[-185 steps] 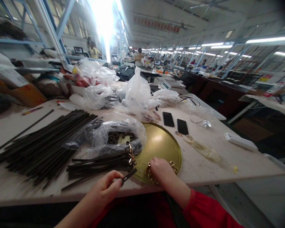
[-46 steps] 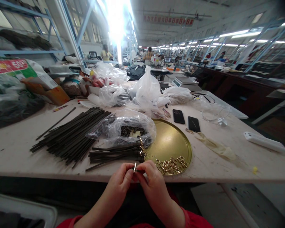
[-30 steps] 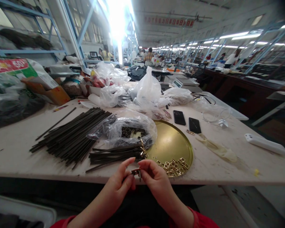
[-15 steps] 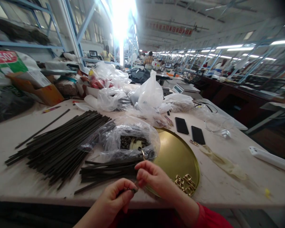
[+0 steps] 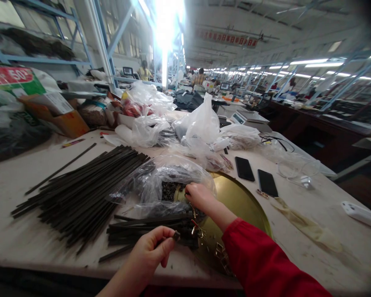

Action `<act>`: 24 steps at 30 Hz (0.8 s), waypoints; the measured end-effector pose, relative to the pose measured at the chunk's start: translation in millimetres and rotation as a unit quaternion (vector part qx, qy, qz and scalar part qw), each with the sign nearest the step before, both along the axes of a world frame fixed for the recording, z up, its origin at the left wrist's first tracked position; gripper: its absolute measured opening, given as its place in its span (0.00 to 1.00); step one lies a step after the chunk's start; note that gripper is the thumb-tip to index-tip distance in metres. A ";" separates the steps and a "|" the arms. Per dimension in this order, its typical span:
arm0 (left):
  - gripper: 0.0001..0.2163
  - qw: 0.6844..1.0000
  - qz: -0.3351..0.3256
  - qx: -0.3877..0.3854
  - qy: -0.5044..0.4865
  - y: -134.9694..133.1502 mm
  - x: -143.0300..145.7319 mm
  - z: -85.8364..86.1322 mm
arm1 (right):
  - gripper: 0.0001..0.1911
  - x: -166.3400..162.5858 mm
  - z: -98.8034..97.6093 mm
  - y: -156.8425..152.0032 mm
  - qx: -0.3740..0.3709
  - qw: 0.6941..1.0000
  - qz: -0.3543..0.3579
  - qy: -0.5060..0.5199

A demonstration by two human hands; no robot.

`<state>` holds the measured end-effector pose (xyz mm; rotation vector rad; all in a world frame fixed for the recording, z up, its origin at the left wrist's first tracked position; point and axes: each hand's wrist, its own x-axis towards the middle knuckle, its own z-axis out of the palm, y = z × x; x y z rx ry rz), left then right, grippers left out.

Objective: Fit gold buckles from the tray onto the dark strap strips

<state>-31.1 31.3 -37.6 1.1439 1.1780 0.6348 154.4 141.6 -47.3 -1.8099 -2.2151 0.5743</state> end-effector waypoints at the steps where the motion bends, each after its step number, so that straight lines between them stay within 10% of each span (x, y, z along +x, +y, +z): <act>1: 0.17 1.000 0.008 0.004 0.003 1.2 0.2 2.3 | 0.07 -0.4 6.1 -5.3 0.008 1.000 0.001 0.019; 5: 0.14 0.998 0.049 0.033 0.014 6.1 3.1 16.6 | 0.10 -7.8 27.9 -48.7 0.003 0.988 0.027 0.154; 9: 0.13 0.996 0.049 0.065 0.022 3.9 11.8 30.6 | 0.09 -15.4 34.3 -101.5 -0.030 0.897 0.009 0.441; 24: 0.19 0.994 0.051 0.087 -0.031 -43.3 32.6 38.2 | 0.10 -26.4 24.0 -163.4 0.173 0.893 -0.023 0.414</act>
